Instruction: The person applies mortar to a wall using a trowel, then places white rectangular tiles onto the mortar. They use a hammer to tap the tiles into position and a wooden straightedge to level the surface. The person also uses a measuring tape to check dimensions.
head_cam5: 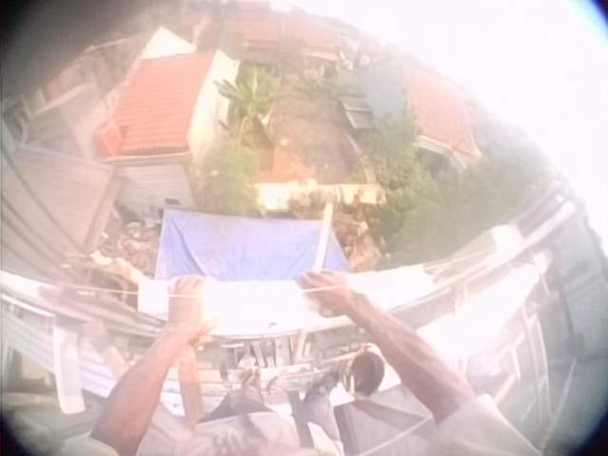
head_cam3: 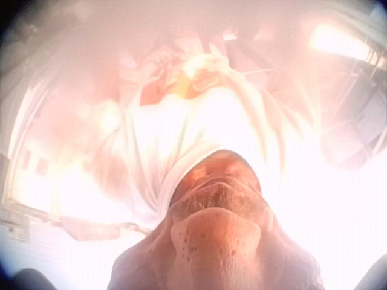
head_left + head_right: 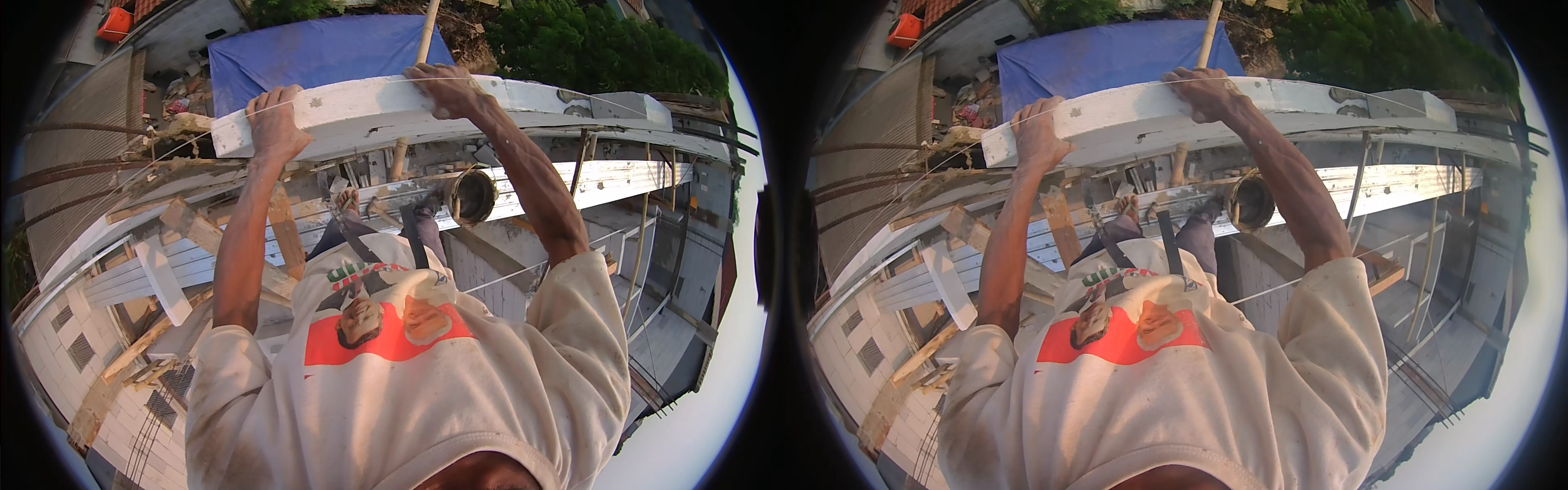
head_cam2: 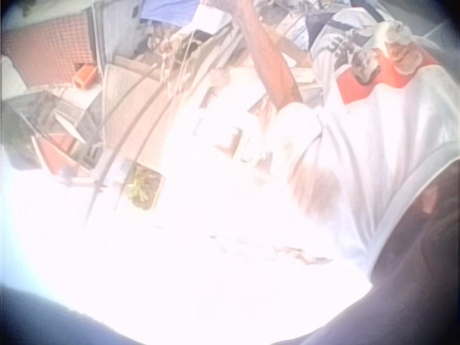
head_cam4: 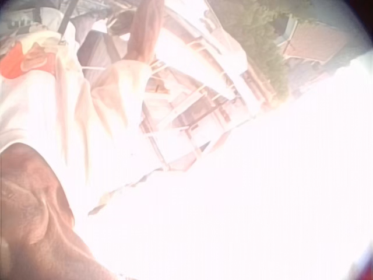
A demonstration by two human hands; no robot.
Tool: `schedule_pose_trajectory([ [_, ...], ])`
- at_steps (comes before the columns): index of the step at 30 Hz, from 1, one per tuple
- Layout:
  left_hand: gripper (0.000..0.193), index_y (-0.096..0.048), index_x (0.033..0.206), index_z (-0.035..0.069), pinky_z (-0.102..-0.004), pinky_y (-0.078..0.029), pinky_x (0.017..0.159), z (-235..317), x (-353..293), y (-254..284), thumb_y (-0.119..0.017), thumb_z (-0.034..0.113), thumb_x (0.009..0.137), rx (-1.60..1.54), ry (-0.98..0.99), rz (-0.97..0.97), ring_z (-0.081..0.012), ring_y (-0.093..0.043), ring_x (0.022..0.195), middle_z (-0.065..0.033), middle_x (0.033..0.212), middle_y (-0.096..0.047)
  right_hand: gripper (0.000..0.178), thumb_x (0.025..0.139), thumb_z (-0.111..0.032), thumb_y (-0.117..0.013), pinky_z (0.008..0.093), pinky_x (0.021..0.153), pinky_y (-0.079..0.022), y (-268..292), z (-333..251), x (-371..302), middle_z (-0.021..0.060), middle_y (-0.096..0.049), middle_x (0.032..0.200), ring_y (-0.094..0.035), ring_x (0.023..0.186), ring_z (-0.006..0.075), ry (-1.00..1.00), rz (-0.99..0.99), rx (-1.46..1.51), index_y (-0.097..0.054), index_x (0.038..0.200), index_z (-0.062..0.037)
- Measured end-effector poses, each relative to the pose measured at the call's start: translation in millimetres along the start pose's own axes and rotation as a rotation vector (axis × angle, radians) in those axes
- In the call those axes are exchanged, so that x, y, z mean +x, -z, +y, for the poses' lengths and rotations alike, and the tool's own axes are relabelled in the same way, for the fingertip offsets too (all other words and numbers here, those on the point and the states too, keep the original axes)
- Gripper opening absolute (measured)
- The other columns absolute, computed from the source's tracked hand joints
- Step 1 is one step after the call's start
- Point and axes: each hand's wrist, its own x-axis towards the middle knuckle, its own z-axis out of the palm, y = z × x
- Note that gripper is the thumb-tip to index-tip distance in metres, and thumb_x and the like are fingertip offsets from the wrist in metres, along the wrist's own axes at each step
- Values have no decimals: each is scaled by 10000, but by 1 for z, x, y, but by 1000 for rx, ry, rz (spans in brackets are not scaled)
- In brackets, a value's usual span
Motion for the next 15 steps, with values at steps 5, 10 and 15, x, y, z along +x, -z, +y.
schedule_pose_trajectory([
  [5, 738, -608, 1270, 167, -478, -299, 1148, -1, -1, -1, -898, 197, 591, 4, 1, -1, -270, -531, 1223, -54, 1215, -609, 833, 643, 16, -773, 442, 909, -609, -1, -2, -1, 61, -632, 1264, -663, 1138, 313, 22, 47, -21, -505, 1415, -144],
  [10, 834, -582, 1329, 171, -472, -287, 1162, 3, -2, 7, -939, 183, 576, 1, 30, -62, -267, -517, 1256, -47, 1253, -605, 834, 649, 2, -790, 430, 909, -616, -5, -5, -3, 60, -631, 1241, -675, 1115, 309, 22, 99, -71, -492, 1416, -136],
  [15, 873, -539, 1376, 151, -474, -250, 1199, 7, 5, 8, -934, 178, 598, 58, 26, -109, -269, -481, 1307, -57, 1312, -573, 883, 656, -36, -829, 434, 1011, -567, -4, -2, -8, 67, -587, 1333, -623, 1213, 294, 54, 95, -57, -450, 1452, -81],
])
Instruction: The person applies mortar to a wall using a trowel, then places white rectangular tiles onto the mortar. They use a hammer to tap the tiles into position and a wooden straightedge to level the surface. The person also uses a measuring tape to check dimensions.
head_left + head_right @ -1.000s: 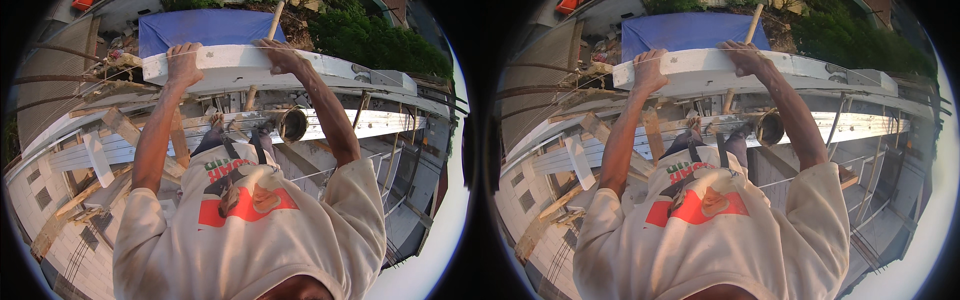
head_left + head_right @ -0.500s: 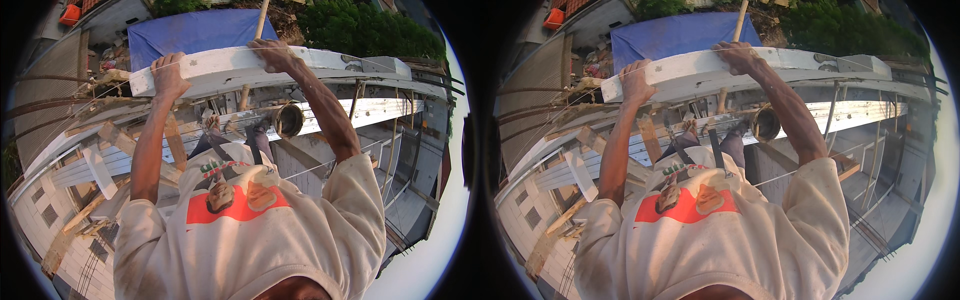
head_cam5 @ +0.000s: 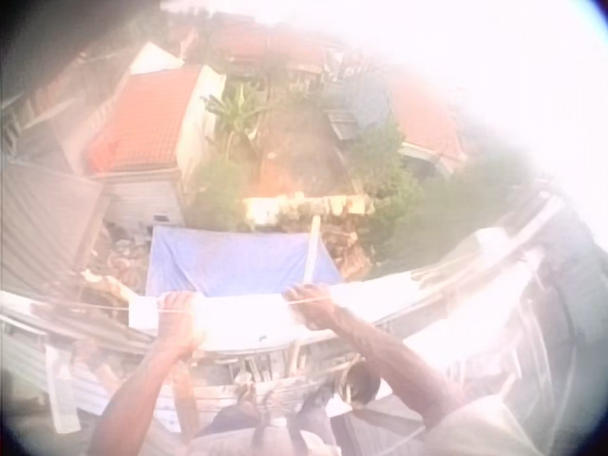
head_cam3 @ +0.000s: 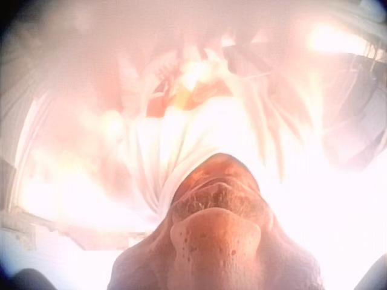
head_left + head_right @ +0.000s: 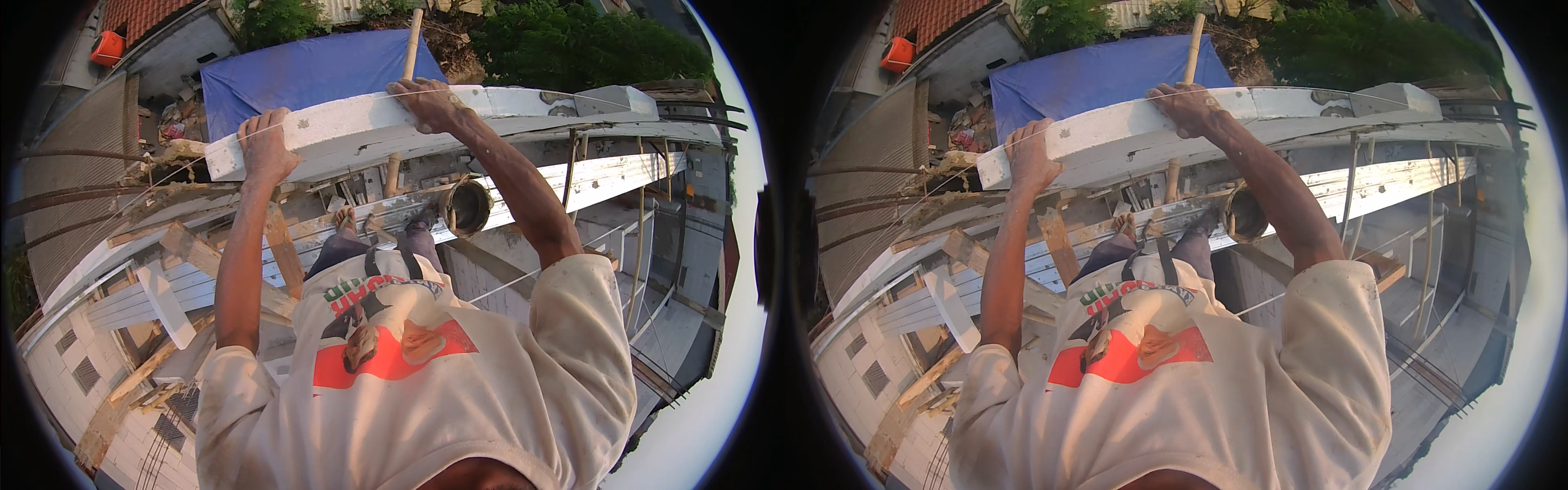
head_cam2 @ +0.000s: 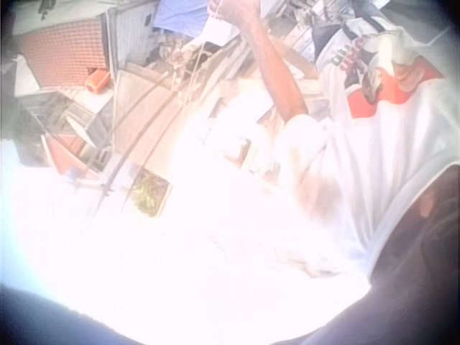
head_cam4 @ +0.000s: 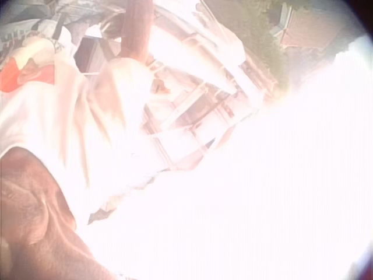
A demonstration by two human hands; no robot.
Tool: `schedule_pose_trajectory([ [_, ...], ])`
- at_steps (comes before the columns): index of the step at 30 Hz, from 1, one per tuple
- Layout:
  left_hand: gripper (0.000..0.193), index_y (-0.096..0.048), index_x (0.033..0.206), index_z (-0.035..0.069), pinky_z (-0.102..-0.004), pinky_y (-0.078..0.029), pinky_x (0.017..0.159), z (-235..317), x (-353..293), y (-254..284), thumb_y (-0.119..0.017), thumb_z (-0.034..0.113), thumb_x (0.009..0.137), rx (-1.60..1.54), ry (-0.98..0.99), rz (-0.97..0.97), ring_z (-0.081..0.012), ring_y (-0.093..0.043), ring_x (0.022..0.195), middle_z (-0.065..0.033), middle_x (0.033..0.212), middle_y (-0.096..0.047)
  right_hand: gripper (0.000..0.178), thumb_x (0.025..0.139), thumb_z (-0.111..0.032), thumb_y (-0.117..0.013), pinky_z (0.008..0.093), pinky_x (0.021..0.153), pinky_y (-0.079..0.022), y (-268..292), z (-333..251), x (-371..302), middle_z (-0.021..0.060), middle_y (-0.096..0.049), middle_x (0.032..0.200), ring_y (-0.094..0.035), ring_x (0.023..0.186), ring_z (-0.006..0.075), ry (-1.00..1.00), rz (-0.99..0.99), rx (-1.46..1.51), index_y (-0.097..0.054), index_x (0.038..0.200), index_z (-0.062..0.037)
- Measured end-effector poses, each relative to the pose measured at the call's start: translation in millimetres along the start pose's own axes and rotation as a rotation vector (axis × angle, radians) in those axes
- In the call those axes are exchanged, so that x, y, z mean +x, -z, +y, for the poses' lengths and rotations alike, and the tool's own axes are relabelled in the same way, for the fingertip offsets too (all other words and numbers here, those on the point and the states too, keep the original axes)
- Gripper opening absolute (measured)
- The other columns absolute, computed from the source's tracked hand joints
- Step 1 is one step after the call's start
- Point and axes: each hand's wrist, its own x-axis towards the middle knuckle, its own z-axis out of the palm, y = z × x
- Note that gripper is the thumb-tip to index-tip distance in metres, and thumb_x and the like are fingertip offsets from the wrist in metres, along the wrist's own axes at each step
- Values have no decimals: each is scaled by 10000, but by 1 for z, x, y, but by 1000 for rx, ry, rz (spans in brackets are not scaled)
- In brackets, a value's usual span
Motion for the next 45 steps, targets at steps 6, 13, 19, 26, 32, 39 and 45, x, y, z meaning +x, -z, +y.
schedule_pose_trajectory([
  [6, 1033, -401, 1513, 179, -514, -135, 1262, 3, -5, 3, -952, 246, 642, 67, 29, -77, -248, -371, 1434, -48, 1471, -469, 838, 834, -33, -687, 561, 1214, -331, -21, -45, -43, 100, -485, 1491, -443, 1414, 296, -164, 381, -23, -345, 1583, -192],
  [13, 1194, -236, 1618, 182, -542, -33, 1282, 48, -8, 10, -947, 292, 665, 68, 7, -120, -244, -215, 1551, -60, 1641, -298, 838, 877, -364, -767, 484, 1113, -419, -173, -138, -237, 240, -544, 1417, -525, 1306, 400, -829, 98, 819, -379, 1527, -6],
  [19, 1210, -200, 1633, 141, -571, -34, 1273, 100, -2, -1, -930, 282, 678, 59, -41, -98, -275, -176, 1569, -91, 1674, -246, 1063, 929, -841, -361, 432, 1279, -156, -169, -162, -338, 178, -249, 1683, -186, 1570, 322, -1177, -238, 1839, -268, 1616, -35],
  [26, 1189, -169, 1648, 166, -598, -73, 1261, 165, 14, -25, -897, 362, 728, 149, -32, -49, -301, -186, 1565, -113, 1682, -227, 489, 908, -226, -770, 262, 633, -559, -147, -60, -400, 146, -749, 969, -687, 727, 146, -1212, 344, 1751, -643, 1282, 62],
  [32, 1124, -214, 1638, 140, -627, -127, 1236, 183, 15, -39, -870, 420, 769, 256, -89, -13, -320, -234, 1548, -134, 1671, -256, 524, 858, -507, -764, 392, 792, -532, -245, -31, -417, 149, -758, 925, -711, 894, 272, -1442, 151, 1379, -769, 1068, -26],
  [39, 952, -312, 1590, 43, -604, -252, 1204, 172, 10, -45, -774, 475, 879, 415, -164, 6, -388, -327, 1486, -225, 1576, -393, 480, 840, -460, -740, 440, 909, -532, -439, -64, -334, 188, -754, 1072, -701, 1091, 359, -1287, -49, 1304, -745, 1106, -60],
  [45, 936, -384, 1541, 12, -577, -437, 1106, 152, 21, -44, -567, 703, 938, 463, -206, 104, -400, -467, 1376, -259, 1507, -432, 370, 880, -255, -702, 471, 920, -551, -618, -117, -210, 189, -725, 1171, -689, 1139, 365, -1351, -409, 1328, -697, 1176, -32],
])
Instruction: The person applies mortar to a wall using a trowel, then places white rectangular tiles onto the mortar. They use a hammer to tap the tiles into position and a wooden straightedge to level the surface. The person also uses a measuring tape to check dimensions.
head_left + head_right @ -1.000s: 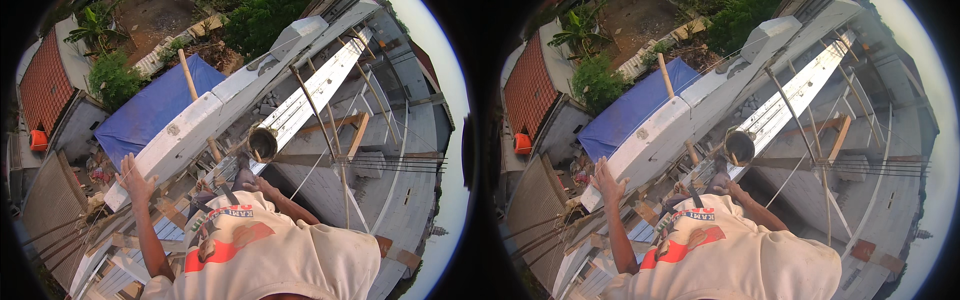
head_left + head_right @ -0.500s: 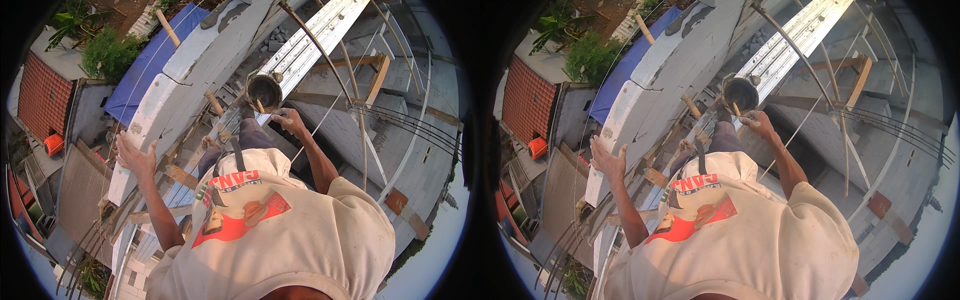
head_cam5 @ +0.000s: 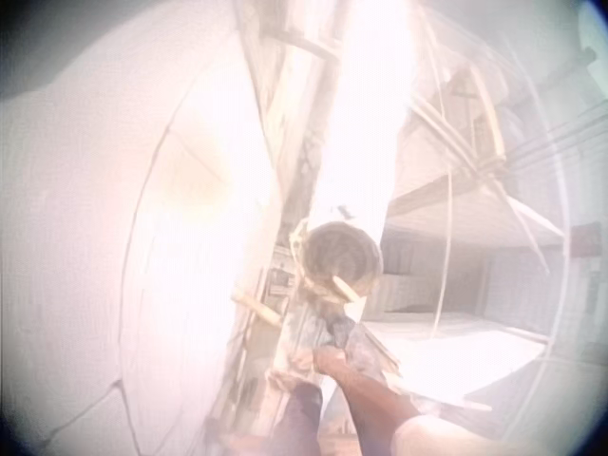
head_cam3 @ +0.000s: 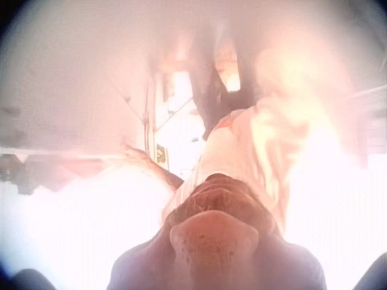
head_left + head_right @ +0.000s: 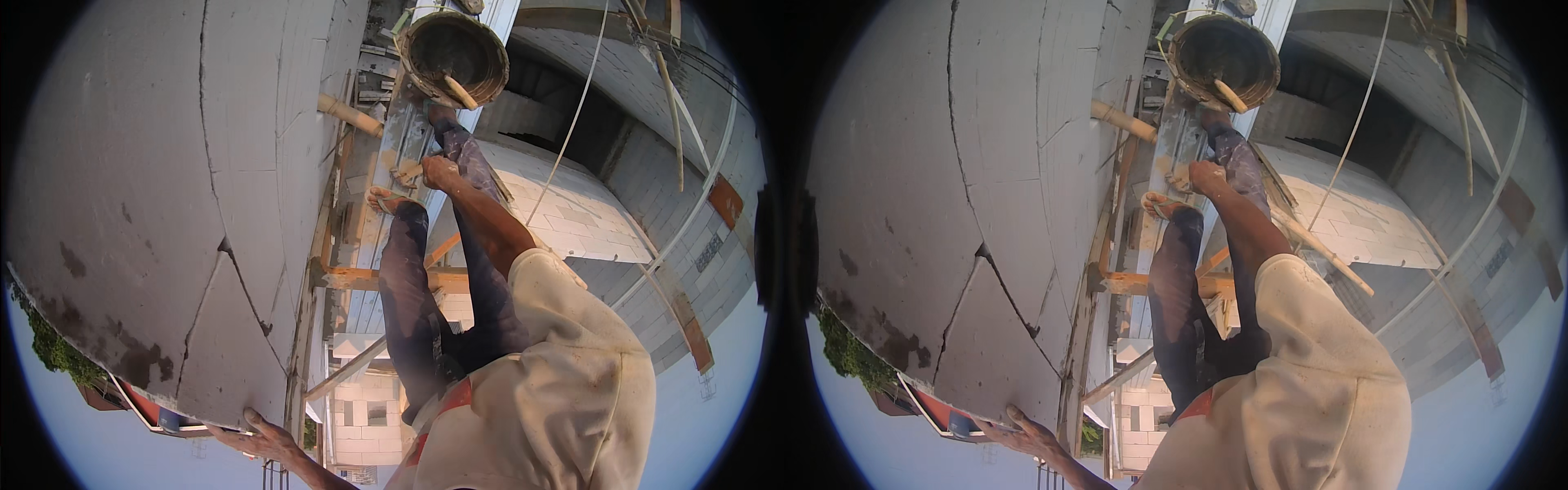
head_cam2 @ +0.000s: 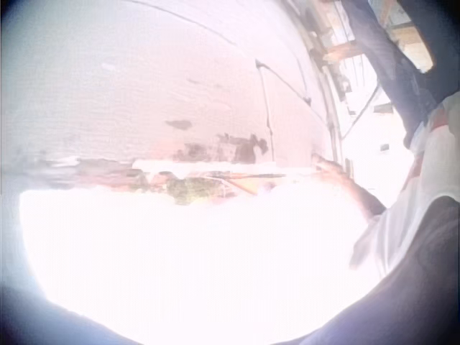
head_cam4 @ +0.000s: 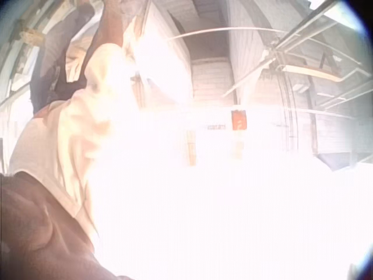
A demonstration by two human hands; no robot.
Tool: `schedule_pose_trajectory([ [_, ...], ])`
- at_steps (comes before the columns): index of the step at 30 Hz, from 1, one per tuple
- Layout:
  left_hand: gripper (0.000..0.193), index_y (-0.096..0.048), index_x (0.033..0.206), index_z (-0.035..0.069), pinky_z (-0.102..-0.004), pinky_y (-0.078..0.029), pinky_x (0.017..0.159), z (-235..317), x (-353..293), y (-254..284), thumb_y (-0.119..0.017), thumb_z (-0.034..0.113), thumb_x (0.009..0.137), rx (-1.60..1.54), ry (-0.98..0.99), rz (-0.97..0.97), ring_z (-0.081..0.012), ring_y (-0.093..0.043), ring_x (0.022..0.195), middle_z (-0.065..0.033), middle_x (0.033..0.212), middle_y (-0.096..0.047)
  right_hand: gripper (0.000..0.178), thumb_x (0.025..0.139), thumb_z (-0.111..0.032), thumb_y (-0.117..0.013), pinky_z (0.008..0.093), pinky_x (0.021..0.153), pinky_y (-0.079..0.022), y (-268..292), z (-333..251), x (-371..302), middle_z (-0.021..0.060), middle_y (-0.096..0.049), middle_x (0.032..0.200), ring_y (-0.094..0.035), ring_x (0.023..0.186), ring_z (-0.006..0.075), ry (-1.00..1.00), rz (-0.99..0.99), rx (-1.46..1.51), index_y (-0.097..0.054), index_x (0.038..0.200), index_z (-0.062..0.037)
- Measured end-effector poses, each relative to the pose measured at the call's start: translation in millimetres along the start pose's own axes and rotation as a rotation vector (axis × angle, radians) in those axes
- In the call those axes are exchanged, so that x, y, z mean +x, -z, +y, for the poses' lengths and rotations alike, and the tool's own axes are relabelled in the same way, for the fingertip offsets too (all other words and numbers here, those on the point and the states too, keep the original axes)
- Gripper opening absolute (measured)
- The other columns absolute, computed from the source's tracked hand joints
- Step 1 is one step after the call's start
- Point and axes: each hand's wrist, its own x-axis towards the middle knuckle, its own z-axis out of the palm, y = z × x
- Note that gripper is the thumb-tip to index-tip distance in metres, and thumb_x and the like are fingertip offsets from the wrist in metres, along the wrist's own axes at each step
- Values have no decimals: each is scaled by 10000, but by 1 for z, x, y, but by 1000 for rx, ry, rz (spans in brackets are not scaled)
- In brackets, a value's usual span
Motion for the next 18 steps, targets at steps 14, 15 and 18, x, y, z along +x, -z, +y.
schedule_pose_trajectory([
  [14, 909, -355, 1526, -58, -508, -389, 1133, -143, -60, 51, -560, 637, 978, 407, 491, -37, -412, -450, 1378, -303, 1507, -427, 264, 931, -160, -643, 407, 854, -503, -169, 58, 155, 108, -601, 1087, -602, 1078, 265, 355, 162, -673, -649, 1174, -58],
  [15, 907, -353, 1525, -63, -502, -384, 1137, -155, -65, 58, -559, 632, 981, 419, 519, -37, -414, -448, 1379, -307, 1507, -426, 286, 938, -163, -638, 428, 851, -514, -168, 57, 151, 124, -596, 1099, -617, 1071, 286, 316, 142, -591, -629, 1198, -45],
  [18, 902, -349, 1521, -81, -485, -368, 1148, -197, -82, 80, -556, 618, 990, 445, 613, -22, -417, -441, 1383, -317, 1508, -426, 376, 886, -180, -686, 490, 755, -566, -151, 36, 132, 176, -652, 1014, -709, 913, 360, 240, -58, -310, -591, 1208, -11],
])
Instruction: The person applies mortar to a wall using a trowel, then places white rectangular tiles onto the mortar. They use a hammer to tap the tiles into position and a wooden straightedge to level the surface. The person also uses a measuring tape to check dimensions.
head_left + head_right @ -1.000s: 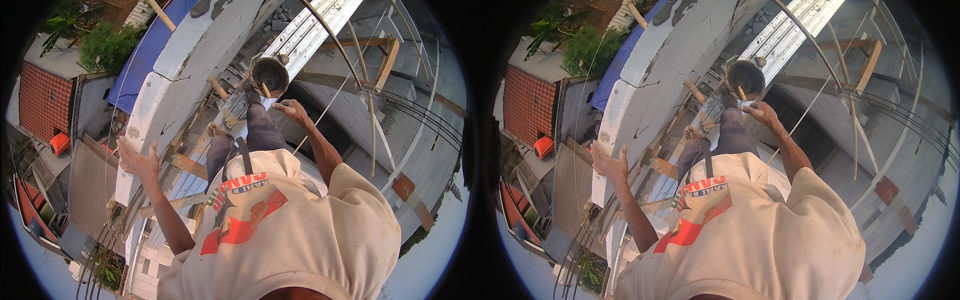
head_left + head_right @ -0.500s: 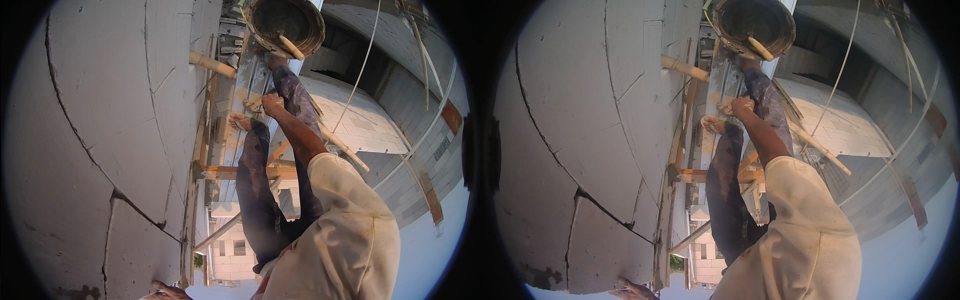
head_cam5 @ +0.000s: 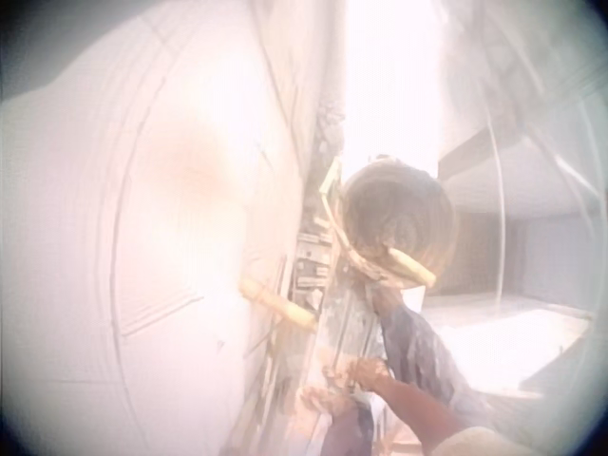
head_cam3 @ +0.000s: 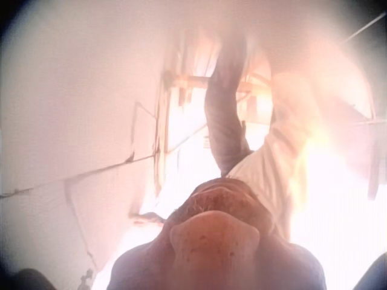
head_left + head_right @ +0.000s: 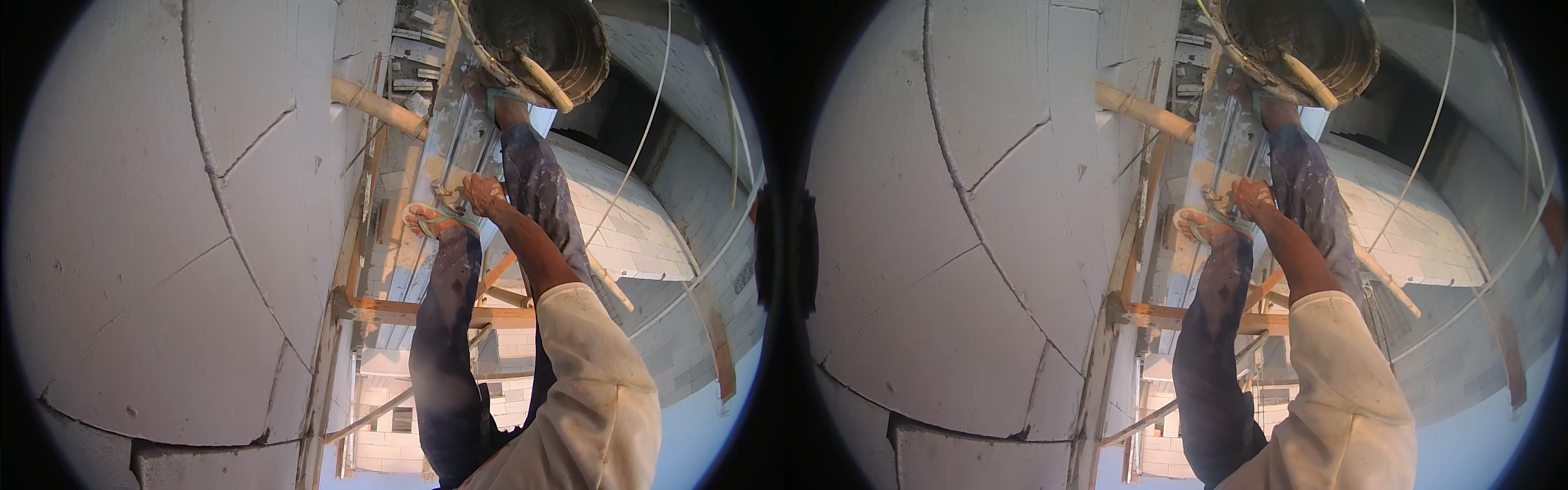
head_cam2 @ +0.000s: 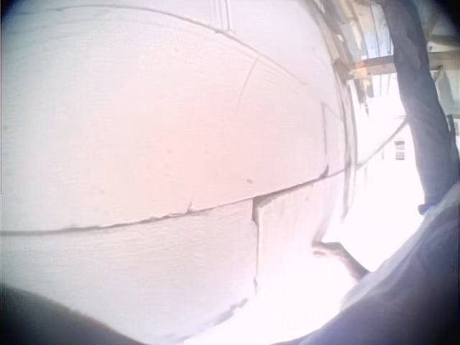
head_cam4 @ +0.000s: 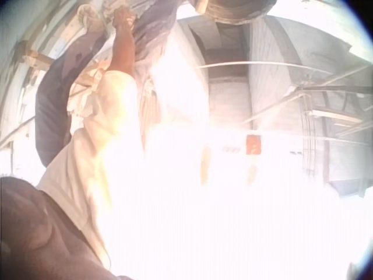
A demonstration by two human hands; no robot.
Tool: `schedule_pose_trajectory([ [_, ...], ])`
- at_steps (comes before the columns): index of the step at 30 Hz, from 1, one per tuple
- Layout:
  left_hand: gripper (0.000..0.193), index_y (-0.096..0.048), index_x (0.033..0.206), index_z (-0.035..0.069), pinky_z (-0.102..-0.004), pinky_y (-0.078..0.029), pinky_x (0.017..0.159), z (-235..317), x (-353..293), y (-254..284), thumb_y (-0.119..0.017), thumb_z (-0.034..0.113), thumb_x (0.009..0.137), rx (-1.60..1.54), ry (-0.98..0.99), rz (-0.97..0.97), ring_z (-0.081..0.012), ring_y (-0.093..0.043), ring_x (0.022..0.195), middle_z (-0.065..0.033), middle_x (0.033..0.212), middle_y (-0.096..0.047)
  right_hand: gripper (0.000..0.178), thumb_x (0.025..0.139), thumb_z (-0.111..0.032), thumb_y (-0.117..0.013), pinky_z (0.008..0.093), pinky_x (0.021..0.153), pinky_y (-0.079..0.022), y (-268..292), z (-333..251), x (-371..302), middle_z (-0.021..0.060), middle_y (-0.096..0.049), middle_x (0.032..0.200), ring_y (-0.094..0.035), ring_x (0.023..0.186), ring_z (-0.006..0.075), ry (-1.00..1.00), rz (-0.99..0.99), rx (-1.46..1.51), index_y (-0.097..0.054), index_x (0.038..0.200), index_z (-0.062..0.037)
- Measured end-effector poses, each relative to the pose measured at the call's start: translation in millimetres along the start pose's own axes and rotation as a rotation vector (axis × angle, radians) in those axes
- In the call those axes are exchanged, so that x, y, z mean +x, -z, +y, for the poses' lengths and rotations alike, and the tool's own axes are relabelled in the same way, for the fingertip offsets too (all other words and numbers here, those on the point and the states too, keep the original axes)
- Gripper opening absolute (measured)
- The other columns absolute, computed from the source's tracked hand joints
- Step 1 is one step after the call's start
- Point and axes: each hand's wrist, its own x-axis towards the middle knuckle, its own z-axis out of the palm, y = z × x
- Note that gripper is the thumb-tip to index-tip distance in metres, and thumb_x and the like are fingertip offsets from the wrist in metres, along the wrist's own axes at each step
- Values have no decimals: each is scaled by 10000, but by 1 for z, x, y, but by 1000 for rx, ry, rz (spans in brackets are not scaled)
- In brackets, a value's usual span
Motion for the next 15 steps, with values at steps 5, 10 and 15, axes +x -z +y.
schedule_pose_trajectory([
  [5, 1002, -305, 1562, -76, -419, -304, 1211, 56, 16, -4, -532, 694, 963, 173, -101, -373, -447, -362, 1455, -292, 1595, -363, 471, 825, -228, -749, 446, 740, -577, -3, -59, -28, 160, -735, 981, -727, 870, 345, 101, 73, 425, -578, 1206, -9],
  [10, 949, -406, 1495, -51, -529, -384, 1136, 194, -54, 11, -642, 658, 910, -339, -574, 12, -435, -478, 1346, -291, 1438, -500, 466, 909, -287, -653, 483, 744, -559, 83, -135, -108, 231, -713, 929, -714, 877, 407, 170, 305, 838, -535, 1216, 43],
  [15, 939, -429, 1491, 56, -515, -296, 1185, 238, -48, 60, -905, 321, 726, -584, -526, -240, -390, -407, 1378, -182, 1472, -451, 516, 989, -356, -556, 526, 789, -553, 213, -143, -236, 328, -687, 897, -697, 913, 490, 105, 280, 665, -487, 1212, 104],
])
